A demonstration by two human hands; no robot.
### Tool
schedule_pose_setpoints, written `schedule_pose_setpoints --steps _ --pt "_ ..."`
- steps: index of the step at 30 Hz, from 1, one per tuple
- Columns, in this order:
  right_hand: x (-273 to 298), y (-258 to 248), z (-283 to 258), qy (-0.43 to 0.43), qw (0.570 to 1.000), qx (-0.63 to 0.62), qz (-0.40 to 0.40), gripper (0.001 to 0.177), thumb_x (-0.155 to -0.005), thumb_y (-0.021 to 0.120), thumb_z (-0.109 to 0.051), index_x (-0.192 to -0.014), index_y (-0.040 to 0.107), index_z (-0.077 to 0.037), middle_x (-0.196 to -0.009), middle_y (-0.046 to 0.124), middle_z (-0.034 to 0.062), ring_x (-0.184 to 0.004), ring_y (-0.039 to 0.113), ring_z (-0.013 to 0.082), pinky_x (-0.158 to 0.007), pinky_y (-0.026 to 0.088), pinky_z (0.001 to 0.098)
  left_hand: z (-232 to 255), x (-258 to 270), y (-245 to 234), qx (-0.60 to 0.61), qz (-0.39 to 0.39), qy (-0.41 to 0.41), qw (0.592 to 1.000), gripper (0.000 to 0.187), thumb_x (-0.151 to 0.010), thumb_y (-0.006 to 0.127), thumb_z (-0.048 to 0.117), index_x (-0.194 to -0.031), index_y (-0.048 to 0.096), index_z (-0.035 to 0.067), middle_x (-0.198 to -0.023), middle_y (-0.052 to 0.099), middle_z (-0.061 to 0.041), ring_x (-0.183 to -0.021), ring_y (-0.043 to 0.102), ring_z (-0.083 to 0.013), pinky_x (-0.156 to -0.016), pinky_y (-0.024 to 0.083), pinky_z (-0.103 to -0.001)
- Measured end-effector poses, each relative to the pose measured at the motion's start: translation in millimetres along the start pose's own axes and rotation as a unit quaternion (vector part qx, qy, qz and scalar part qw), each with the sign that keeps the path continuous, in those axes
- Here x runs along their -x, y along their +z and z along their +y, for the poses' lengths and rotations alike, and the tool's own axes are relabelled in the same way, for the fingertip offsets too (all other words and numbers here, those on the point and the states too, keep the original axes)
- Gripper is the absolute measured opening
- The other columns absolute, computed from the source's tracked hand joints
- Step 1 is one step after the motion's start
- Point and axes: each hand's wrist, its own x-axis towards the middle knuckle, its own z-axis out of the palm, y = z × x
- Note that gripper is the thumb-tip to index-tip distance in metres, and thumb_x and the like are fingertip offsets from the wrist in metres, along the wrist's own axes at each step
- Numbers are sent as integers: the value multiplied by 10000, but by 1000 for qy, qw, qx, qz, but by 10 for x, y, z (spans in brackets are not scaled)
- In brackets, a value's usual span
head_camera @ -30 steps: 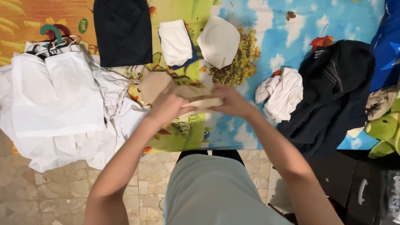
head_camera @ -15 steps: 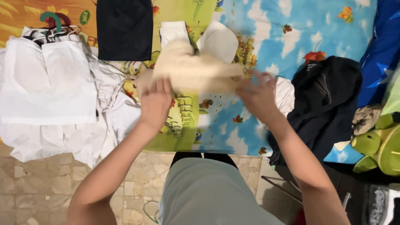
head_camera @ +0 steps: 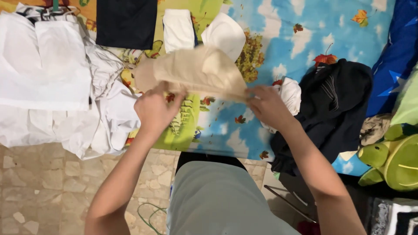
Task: Folding several items of clothing including a pink shirt, black pants, a floral pattern garment, and smaller items on a bed.
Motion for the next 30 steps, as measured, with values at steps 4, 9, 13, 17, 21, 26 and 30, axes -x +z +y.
schedule_pose_setpoints --steps 4,9,13,17,21,26,30 --pt "322 82 171 164 942 -193 -222 101 -890 727 -89 -904 767 3 -1295 711 130 -906 722 280 -791 555 364 -262 302 151 -317 -161 183 917 586 -785 806 542 -1049 725 25 -830 689 -118 -595 665 -275 -533 521 -445" --pt "639 -108 404 142 874 -446 -131 63 -896 741 -49 -892 761 11 -1272 735 131 -1067 714 192 -869 547 321 -334 360 28 -108 -172 299 932 208 -920 760 261 -907 720 58 -891 669 -58 -930 624 -267 -769 531 -409" --pt "625 -208 609 143 836 -507 -151 60 -917 742 -24 -920 758 33 -1221 767 147 -1054 699 170 -888 551 297 65 166 -156 29 -94 315 944 194 -903 760 127 -910 652 -35 -1084 628 -182 -1127 571 -333 -968 484 -431" --pt "198 -421 58 156 982 -106 -31 106 -897 801 -41 -974 772 27 -1059 767 129 -918 734 229 -813 579 322 192 82 -102 -93 -28 344 934 183 -925 751 85 -878 629 -43 -1271 652 -230 -1187 591 -368 -1002 489 -443" --pt "371 -218 -61 70 972 43 222 72 -952 754 -1 -1019 742 24 -1220 734 162 -1011 737 287 -843 598 357 146 170 19 -163 52 366 915 124 -944 742 22 -1016 714 -75 -1171 695 -186 -1123 662 -339 -1003 508 -430" --pt "1060 462 621 3 894 25 -446 131 -873 769 -164 -903 766 -36 -877 744 141 -776 698 248 -721 550 369 -625 458 381 -210 -516 -18 830 247 -864 778 208 -1018 748 17 -985 743 -202 -916 717 -316 -782 549 -407" --pt "922 173 339 120 853 -285 -421 148 -843 782 -164 -891 790 -24 -807 770 117 -699 688 159 -661 549 321 -875 587 334 -8 -562 69 825 168 -762 842 209 -897 818 111 -854 807 -98 -775 771 -220 -746 570 -361"
